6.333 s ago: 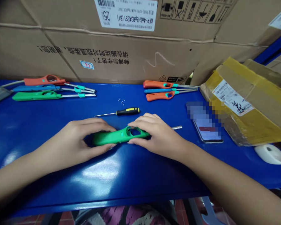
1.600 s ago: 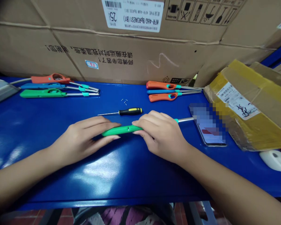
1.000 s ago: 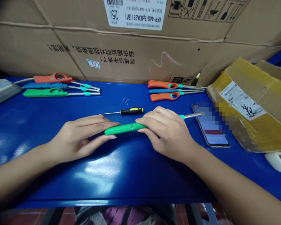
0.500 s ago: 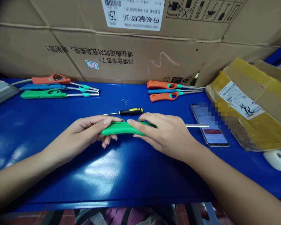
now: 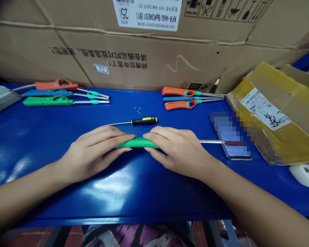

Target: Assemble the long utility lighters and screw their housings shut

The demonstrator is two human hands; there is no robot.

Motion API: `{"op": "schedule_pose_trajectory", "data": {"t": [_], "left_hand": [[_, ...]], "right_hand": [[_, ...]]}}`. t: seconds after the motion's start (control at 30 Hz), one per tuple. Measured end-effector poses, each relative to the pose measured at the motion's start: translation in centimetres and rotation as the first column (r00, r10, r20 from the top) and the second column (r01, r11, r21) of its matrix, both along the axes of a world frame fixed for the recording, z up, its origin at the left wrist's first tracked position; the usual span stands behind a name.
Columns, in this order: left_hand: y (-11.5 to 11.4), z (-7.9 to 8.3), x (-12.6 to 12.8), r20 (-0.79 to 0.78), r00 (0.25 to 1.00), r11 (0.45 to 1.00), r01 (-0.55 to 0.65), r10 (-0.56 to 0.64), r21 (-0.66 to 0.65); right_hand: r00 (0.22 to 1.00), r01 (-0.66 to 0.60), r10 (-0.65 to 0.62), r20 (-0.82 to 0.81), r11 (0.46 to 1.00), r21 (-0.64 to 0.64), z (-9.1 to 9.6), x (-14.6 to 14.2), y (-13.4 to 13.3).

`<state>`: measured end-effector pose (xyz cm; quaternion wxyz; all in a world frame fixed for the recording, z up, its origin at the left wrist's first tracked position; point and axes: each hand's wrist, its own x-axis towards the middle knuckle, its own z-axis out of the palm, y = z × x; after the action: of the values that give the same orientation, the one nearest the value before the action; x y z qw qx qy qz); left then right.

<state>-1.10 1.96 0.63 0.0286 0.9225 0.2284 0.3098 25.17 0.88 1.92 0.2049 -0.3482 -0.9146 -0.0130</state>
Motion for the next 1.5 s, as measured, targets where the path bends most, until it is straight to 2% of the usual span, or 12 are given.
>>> {"op": "schedule_pose_trajectory", "data": {"t": [0.1,0.3,0.4,0.53,0.63,0.77,0.9,1.0,1.13,1.27,1.4,1.5], "left_hand": [[-0.4,-0.1,0.3,0.010,1.000,0.999,-0.012,0.012,0.040],[-0.6,-0.1,0.5,0.022,1.000,0.999,-0.011,0.010,0.038],[-0.4,0.2,0.4,0.016,1.000,0.998,-0.025,0.025,0.058],[-0.2,0.4,0.1,0.009,1.000,0.998,-0.017,0.016,0.068],[-0.2,0.3,0.2,0.002,1.000,0.998,-0.021,0.021,0.051],[-0.2,0.0,0.5,-0.050,0.997,0.997,-0.061,0.059,-0.038],[-0.3,-0.3,0.9,-0.132,0.990,0.999,-0.049,0.046,-0.022],[-0.3,-0.5,0.9,-0.130,0.990,0.998,-0.060,0.058,-0.010],[-0.2,-0.2,0.4,-0.036,0.993,0.993,-0.115,0.114,-0.019],[-0.2,0.3,0.1,-0.006,0.994,0.994,-0.112,0.112,-0.009],[-0.4,0.4,0.4,-0.099,0.988,0.990,-0.127,0.121,-0.058],[-0.4,0.1,0.5,-0.215,0.969,0.990,-0.136,0.124,-0.040]], "right_hand": [[1.000,0.003,-0.003,0.005,1.000,-0.009,-0.2,0.0,-0.1],[1.000,0.003,-0.004,-0.014,0.998,-0.067,-0.3,-0.1,-0.1],[0.998,0.034,-0.035,0.049,0.999,0.013,-0.1,0.0,-0.1],[0.988,0.002,-0.023,0.154,0.990,0.139,0.2,0.1,-0.1],[0.990,0.016,-0.033,0.137,0.992,0.123,0.2,0.1,-0.1],[0.983,0.041,-0.058,0.173,0.995,0.096,-0.1,0.0,-0.1],[0.974,-0.043,0.032,0.225,0.998,0.046,-0.6,-0.3,-0.1],[0.980,-0.070,0.059,0.188,0.996,0.054,-0.6,-0.3,0.0],[0.993,0.003,-0.015,0.120,0.995,0.098,0.0,0.4,0.3],[0.997,-0.031,0.020,0.071,0.988,0.154,0.3,0.9,0.4],[0.995,-0.029,0.012,0.101,0.987,0.160,-0.2,0.4,0.2],[0.990,-0.052,0.032,0.136,0.988,0.144,-0.6,0.0,0.2]]}}
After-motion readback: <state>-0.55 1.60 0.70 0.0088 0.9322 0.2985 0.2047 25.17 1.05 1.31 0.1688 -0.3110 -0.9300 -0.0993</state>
